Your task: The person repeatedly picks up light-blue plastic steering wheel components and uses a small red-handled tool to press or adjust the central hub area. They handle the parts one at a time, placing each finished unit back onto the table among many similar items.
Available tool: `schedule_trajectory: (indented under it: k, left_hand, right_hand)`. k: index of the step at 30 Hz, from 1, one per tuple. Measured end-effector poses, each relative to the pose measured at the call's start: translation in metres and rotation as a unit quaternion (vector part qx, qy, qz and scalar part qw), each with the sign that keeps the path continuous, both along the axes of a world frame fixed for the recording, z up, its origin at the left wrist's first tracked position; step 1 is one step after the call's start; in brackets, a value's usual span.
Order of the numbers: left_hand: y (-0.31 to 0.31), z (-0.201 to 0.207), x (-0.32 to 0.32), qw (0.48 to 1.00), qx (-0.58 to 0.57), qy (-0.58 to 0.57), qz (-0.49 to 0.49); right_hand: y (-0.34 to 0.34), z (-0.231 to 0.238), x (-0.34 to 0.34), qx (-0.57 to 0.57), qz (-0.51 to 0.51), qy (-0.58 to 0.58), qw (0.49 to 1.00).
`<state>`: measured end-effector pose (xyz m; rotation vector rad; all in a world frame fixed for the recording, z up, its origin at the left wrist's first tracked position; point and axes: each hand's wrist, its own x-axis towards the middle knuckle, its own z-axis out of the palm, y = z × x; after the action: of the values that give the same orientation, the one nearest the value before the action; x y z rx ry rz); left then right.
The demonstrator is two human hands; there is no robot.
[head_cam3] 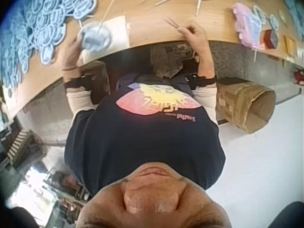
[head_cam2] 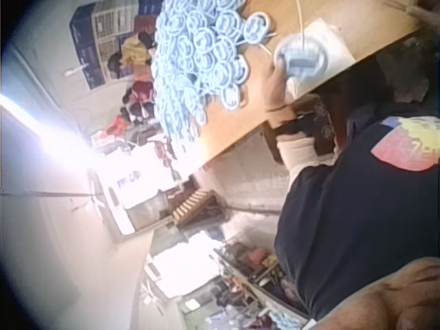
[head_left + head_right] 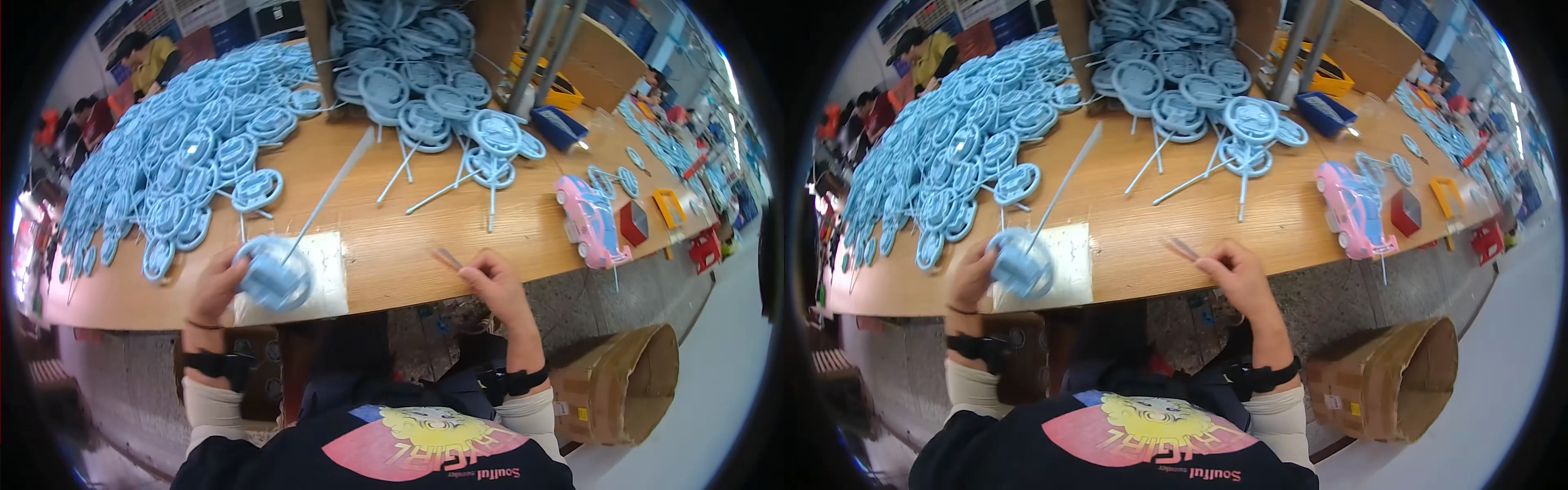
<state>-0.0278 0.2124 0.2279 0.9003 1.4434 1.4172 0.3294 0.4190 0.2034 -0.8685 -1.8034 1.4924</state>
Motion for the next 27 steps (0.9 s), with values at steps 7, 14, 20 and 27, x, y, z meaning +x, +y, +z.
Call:
schedule_trajectory:
  k: [7, 14, 20, 27]
  left_hand:
    - [-0.159, 0.022, -0.048, 0.944, -0.282, 0.173, 0.008]
    - [-0.061, 0.011, 0.032, 0.973, -0.031, 0.226, 0.039]
    - [0.053, -0.028, 0.13, 0.78, 0.068, 0.618, -0.075]
    - [0.051, -0.038, 0.159, 0.738, 0.161, 0.649, -0.088]
  right_hand:
    - [0.008, 0.001, -0.003, -0.132, -0.027, 0.046, 0.99]
    - [0.007, 0.0, -0.003, -0.128, -0.041, 0.048, 0.99]
    - [0.007, -0.001, 0.0, -0.129, -0.055, 0.054, 0.989]
    - [0.007, -0.009, -0.001, -0.095, -0.055, 0.078, 0.991]
